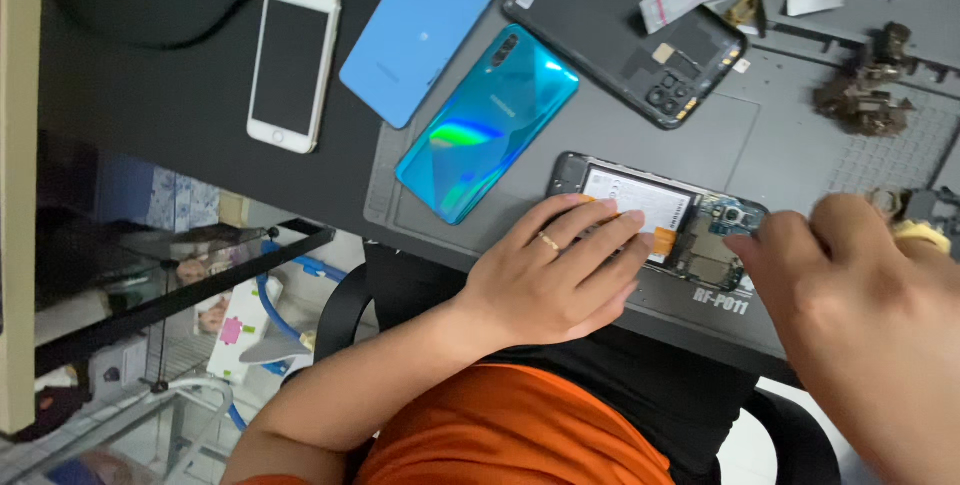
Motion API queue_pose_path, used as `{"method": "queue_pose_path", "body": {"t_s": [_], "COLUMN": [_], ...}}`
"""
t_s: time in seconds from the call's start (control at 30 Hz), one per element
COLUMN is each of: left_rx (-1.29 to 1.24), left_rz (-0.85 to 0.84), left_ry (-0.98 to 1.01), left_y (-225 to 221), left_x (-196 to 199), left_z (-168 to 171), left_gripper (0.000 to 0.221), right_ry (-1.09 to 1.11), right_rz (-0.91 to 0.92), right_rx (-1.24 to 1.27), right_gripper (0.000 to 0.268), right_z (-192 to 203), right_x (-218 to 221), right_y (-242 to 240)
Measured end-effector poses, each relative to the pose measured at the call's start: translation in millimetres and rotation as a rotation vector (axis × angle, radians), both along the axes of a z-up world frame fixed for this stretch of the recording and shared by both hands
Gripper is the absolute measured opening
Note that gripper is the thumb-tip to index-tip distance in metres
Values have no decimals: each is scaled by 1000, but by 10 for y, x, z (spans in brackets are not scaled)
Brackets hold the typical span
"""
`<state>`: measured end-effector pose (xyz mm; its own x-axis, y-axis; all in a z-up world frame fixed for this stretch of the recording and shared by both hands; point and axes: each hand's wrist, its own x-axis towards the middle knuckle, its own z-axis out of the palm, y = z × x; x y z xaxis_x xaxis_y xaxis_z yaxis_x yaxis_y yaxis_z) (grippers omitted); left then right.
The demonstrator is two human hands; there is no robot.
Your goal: The person uses a screwdriver to remove screws from a disassembled smartphone placed on a work mat. They then use their fingers to lift and remove a small internal component from the device's chassis.
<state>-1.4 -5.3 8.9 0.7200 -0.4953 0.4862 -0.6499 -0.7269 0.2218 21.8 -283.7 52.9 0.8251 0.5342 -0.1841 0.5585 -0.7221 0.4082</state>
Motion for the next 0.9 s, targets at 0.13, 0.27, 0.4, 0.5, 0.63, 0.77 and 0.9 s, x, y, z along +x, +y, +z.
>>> {"method": "queue_pose_path", "body": {"t_s": [0.13,0.27,0.4,0.5,0.63,0.77,0.9], "left_rx": [-82,-94,-103,-123,-112,-120,-118], "left_rz": [-7,32,36,23,30,32,23], "left_ry": [13,-16,-39,-28,-35,-43,-54], "left_y": [6,-8,3,0,4,6,1], "left_x": [11,-13,-17,-11,1,-11,3], "left_z": [47,17,-26,-20,-27,-46,-34], "left_gripper": [21,21,21,21,21,21,21], "right_ry": [-48,139,40,-10,67,70,19], "right_rz": [-69,-214,-190,-132,-155,-165,-83], "right_rx": [23,196,186,44,208,217,-49], "right_gripper": [66,27,55,62,44,55,58], "right_z": [-272,-520,-616,-523,-438,-458,-454], "right_x": [-70,27,-58,-45,66,-21,-19], "right_y": [-137,-400,-439,-368,-376,-396,-383]}}
